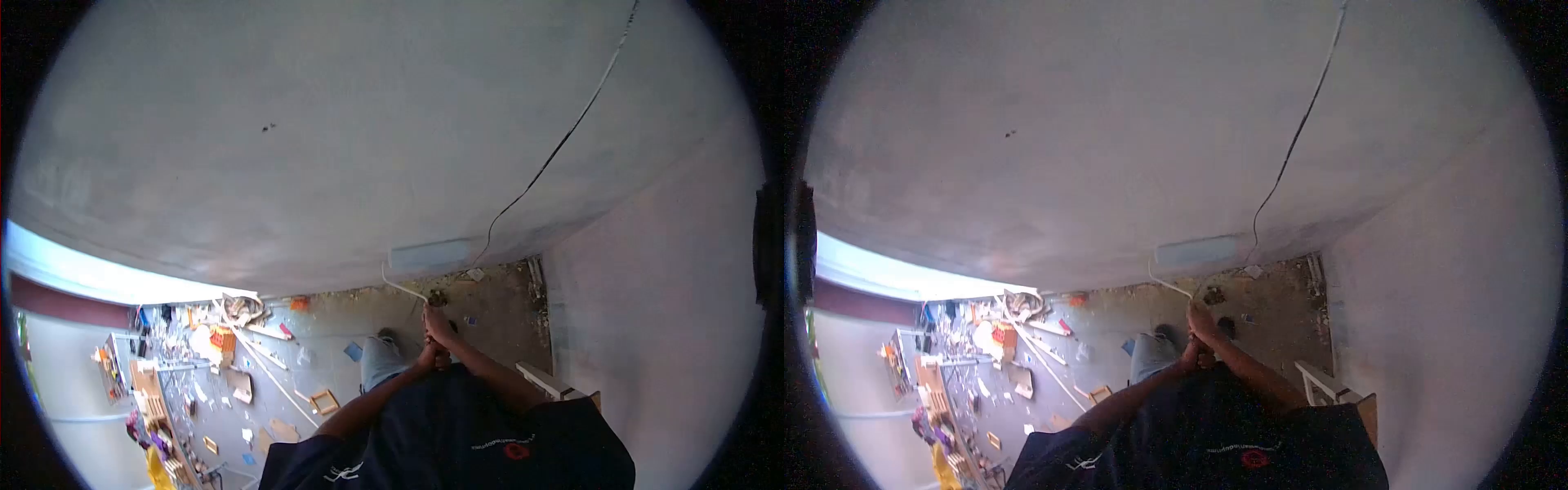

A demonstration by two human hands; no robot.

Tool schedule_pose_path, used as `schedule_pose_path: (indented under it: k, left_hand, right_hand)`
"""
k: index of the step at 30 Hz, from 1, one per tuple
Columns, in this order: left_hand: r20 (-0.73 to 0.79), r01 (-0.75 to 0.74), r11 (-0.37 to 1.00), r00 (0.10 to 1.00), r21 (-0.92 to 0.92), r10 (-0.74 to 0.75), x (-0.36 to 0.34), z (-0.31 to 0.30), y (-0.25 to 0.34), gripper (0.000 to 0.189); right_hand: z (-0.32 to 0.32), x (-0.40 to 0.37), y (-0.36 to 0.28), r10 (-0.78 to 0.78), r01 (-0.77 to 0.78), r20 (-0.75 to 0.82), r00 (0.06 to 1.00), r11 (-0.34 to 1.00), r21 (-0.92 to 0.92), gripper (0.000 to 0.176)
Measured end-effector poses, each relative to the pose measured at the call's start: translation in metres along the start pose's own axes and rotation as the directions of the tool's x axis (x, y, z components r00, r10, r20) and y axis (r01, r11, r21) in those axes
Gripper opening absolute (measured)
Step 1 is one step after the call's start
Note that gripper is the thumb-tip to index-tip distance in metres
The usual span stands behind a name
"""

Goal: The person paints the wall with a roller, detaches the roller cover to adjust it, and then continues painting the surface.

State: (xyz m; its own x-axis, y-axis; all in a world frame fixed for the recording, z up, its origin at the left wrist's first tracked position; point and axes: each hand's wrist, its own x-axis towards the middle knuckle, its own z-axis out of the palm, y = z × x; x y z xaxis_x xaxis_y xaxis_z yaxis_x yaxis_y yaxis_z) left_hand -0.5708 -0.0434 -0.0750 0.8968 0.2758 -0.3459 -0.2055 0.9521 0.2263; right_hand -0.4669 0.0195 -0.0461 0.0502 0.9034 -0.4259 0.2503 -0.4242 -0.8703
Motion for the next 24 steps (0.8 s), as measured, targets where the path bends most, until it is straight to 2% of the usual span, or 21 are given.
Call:
schedule_pose_path:
  k: [1,3,4,6,7,8,11,13,16,17,18,19,22,24]
  left_hand:
    - [0.088,0.006,1.000,0.996,-0.023,-0.004,0.003,0.001,-0.008,0.045]
    - [-0.036,0.017,0.995,0.999,0.100,-0.013,0.004,0.024,-0.003,0.027]
    - [-0.098,0.034,0.986,0.995,0.165,-0.018,0.003,0.037,0.003,0.026]
    - [-0.166,-0.013,1.000,0.986,-0.013,0.011,0.004,0.062,0.013,0.025]
    - [-0.201,-0.038,0.993,0.980,-0.107,0.016,0.004,0.068,0.014,0.025]
    - [-0.199,-0.039,0.997,0.980,-0.072,0.024,0.006,0.069,0.010,0.025]
    - [-0.200,-0.075,0.997,0.977,0.027,0.079,0.009,0.065,0.003,0.023]
    - [-0.209,-0.122,0.987,0.968,0.107,0.142,0.010,0.057,0.008,0.022]
    - [0.169,-0.223,0.928,0.969,0.298,0.179,0.015,0.021,-0.003,0.020]
    - [0.180,-0.330,0.761,0.944,0.558,0.277,0.004,0.034,0.006,0.015]
    - [0.217,-0.388,0.516,0.907,0.764,0.361,-0.015,0.063,0.020,0.013]
    - [0.277,-0.392,0.218,0.865,0.894,0.419,-0.028,0.082,0.030,0.015]
    - [0.193,-0.347,0.283,0.869,0.894,0.456,-0.039,0.084,0.034,0.016]
    - [0.268,-0.404,0.218,0.843,0.888,0.467,-0.047,0.076,0.034,0.016]
  right_hand:
    - [0.005,-0.003,0.012,-0.193,0.188,-0.088,0.977,0.980,-0.066,0.035]
    - [0.004,0.001,0.024,-0.363,0.346,-0.145,0.920,0.929,-0.129,0.039]
    - [0.005,0.004,0.026,-0.336,0.323,-0.137,0.932,0.940,-0.111,0.040]
    - [-0.003,0.006,0.017,-0.144,0.146,-0.050,0.988,0.988,0.040,0.042]
    - [-0.015,-0.001,-0.005,0.023,-0.031,0.053,0.998,0.987,0.155,0.042]
    - [-0.022,-0.006,-0.018,0.183,-0.223,0.176,0.967,0.945,0.240,0.042]
    - [-0.020,0.002,-0.013,0.360,-0.388,0.146,0.922,0.841,0.376,0.044]
    - [-0.021,-0.005,-0.022,0.387,-0.431,0.189,0.902,0.806,0.405,0.042]
    - [-0.019,-0.011,-0.032,0.452,-0.490,0.195,0.871,0.763,0.422,0.040]
    - [-0.019,-0.011,-0.032,0.480,-0.507,0.178,0.859,0.747,0.431,0.039]
    - [-0.019,-0.011,-0.033,0.482,-0.507,0.173,0.859,0.757,0.413,0.039]
    - [-0.018,-0.010,-0.034,0.484,-0.507,0.164,0.859,0.764,0.399,0.039]
    - [-0.006,-0.009,-0.025,0.467,-0.475,0.107,0.878,0.819,0.323,0.039]
    - [0.008,-0.003,-0.018,0.380,-0.392,0.097,0.920,0.884,0.256,0.040]
